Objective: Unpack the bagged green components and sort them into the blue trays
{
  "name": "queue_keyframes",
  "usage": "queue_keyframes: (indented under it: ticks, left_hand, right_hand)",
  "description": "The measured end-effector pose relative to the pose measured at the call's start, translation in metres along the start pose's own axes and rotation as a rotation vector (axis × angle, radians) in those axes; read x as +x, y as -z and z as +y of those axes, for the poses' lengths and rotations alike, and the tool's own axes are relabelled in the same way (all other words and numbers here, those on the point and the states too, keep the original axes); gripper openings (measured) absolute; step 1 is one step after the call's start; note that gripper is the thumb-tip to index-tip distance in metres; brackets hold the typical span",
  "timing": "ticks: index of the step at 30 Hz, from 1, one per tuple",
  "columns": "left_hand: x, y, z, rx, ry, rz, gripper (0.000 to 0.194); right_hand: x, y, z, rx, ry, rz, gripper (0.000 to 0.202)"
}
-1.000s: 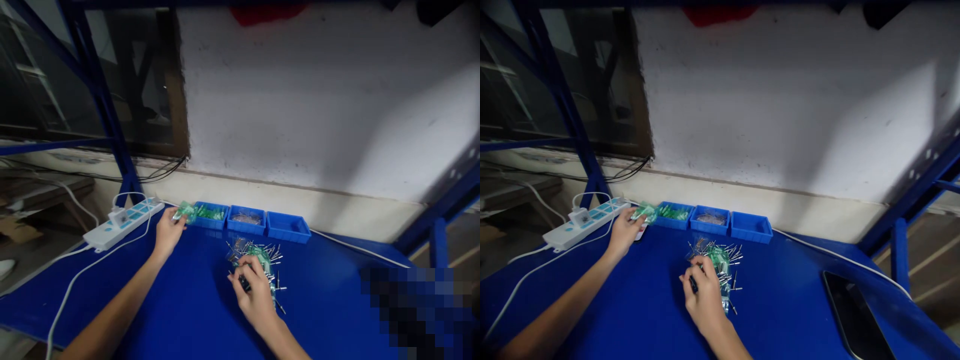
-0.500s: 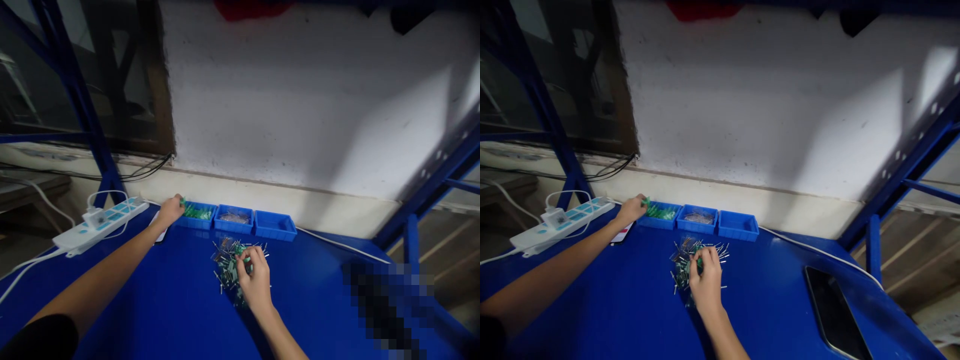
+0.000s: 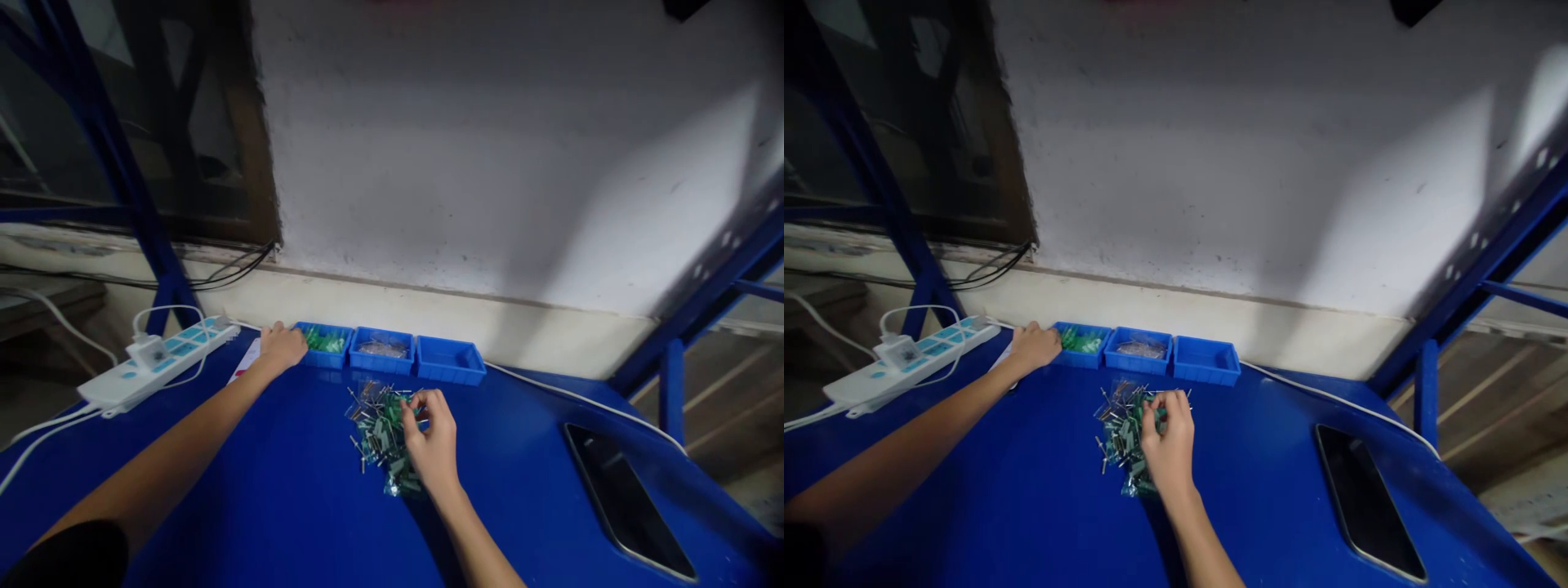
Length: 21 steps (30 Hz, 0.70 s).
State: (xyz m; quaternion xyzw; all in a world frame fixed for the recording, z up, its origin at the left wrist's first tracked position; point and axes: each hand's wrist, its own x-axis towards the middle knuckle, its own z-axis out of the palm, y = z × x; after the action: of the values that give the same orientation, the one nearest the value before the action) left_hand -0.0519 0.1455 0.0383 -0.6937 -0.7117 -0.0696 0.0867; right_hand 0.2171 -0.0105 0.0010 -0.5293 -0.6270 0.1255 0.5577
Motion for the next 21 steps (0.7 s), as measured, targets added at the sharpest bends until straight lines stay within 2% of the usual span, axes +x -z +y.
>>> queue_keyframes:
  ticks: [3, 4, 5, 6, 7, 8, 11, 15, 18, 21]
  left_hand:
    - [-0.014, 0.001, 0.010, -0.011, 0.041, 0.083, 0.038]
    - [-0.022, 0.000, 0.015, -0.025, 0.053, 0.147, 0.042]
    - [-0.032, -0.002, 0.022, -0.072, 0.070, 0.272, 0.045]
    - [-0.043, -0.004, 0.030, -0.131, 0.048, 0.364, 0.046]
    - [-0.054, -0.007, 0.039, -0.192, -0.017, 0.398, 0.045]
    - [-0.064, -0.010, 0.048, -0.253, -0.093, 0.376, 0.043]
    - [-0.087, -0.020, 0.074, -0.397, -0.300, 0.149, 0.037]
    - [-0.089, -0.027, 0.097, -0.421, -0.272, 0.023, 0.040]
    - [-0.086, -0.028, 0.103, -0.478, -0.254, 0.005, 0.021]
    - [-0.091, -0.024, 0.098, -0.609, -0.270, 0.082, 0.008]
  right_hand:
    - [0.002, 0.002, 0.006, -0.018, -0.028, 0.010, 0.012]
    - [0.003, 0.002, 0.008, -0.027, -0.035, 0.013, 0.012]
    - [0.004, 0.003, 0.010, -0.036, -0.042, 0.014, 0.012]
    - [0.005, 0.003, 0.012, -0.044, -0.049, 0.014, 0.012]
    - [0.006, 0.004, 0.013, -0.049, -0.055, 0.016, 0.012]
    - [0.007, 0.005, 0.015, -0.051, -0.062, 0.019, 0.012]
    - [0.008, 0.005, 0.019, -0.055, -0.075, 0.026, 0.012]
    - [0.007, 0.003, 0.027, -0.085, -0.078, -0.003, 0.011]
    - [0.006, 0.001, 0.034, -0.098, -0.082, -0.019, 0.011]
    - [0.006, 0.001, 0.039, -0.097, -0.094, -0.020, 0.012]
